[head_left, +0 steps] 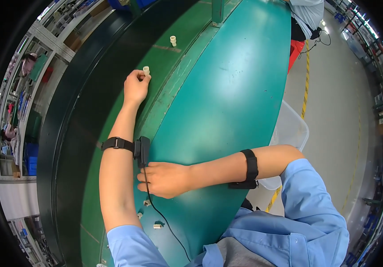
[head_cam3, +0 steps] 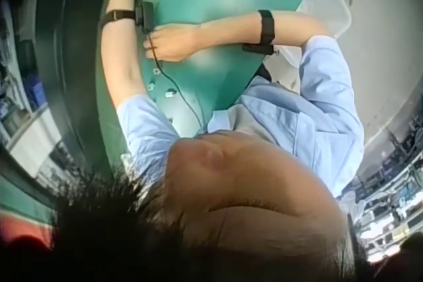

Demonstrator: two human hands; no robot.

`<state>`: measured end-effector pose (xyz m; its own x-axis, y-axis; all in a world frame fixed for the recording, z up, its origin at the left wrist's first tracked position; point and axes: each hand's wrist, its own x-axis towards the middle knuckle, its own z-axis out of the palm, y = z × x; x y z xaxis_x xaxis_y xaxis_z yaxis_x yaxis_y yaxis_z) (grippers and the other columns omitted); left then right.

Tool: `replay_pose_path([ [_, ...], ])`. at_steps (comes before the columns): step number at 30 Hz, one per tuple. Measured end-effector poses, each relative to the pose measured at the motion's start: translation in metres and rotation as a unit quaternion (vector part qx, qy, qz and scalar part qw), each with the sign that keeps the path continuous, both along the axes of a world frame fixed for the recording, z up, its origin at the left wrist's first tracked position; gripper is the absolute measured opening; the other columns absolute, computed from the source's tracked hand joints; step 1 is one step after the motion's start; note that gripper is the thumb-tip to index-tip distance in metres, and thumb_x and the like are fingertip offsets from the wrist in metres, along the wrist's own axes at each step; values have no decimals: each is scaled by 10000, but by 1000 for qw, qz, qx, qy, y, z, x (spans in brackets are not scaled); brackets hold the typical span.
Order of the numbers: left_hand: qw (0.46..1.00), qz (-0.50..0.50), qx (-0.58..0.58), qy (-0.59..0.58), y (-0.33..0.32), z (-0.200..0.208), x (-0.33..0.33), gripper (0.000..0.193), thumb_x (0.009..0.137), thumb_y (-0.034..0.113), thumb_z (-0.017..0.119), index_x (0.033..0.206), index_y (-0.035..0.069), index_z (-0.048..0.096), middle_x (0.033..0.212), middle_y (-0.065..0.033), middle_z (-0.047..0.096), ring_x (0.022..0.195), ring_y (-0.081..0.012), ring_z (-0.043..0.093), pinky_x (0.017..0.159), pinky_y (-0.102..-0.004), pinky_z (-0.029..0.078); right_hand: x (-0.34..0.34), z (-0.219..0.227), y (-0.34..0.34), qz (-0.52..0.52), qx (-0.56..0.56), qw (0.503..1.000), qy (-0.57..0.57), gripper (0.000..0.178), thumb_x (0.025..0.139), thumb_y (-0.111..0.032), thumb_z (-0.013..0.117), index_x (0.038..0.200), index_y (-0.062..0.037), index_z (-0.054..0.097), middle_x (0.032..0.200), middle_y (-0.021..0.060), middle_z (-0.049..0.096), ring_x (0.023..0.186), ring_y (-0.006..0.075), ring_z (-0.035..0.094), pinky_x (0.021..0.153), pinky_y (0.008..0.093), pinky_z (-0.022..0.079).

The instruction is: The person assembles components by hand by picking up a white plastic housing and a metal insert, fitting them together, and placing the completed unit on the green workbench. They repeat this process, occasionally reaching into a plastic bag to retrieve more housings.

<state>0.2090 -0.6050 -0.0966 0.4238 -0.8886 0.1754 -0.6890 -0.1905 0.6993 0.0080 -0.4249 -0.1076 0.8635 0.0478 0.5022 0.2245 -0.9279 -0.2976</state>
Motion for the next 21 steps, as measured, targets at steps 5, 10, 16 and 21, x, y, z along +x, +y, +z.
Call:
replay_pose_path([
  [5,999,-6,36,-33,12,10,6,329,879,261,766,1065,-4,706,946,-111,718,877,-249,693,826,-378,542,-13,6,-16,33,45,998,4,171,822,-192,664,927,-59,645,956,99,631,942,272,644,812,412,506],
  [10,998,-25,-42,-38,127,68,12,437,900,288,747,1217,-4,670,1020,-137,716,950,-237,700,854,-375,554,-17,39,-25,15,154,987,39,126,766,-109,666,851,-22,633,808,131,654,772,314,674,737,428,537],
  [16,992,-11,-116,-48,354,136,-77,324,941,148,715,1224,-2,667,1040,-106,710,981,-194,661,897,-340,520,-23,91,2,-22,381,924,11,92,871,-49,723,940,1,691,829,61,702,760,109,661,690,289,536],
  [21,990,75,-110,-52,485,111,-148,343,866,-1,751,1191,-23,644,1004,-170,683,898,-298,680,799,-365,547,-24,97,99,147,453,876,84,145,899,-117,754,950,6,697,865,76,734,776,130,697,698,305,557],
])
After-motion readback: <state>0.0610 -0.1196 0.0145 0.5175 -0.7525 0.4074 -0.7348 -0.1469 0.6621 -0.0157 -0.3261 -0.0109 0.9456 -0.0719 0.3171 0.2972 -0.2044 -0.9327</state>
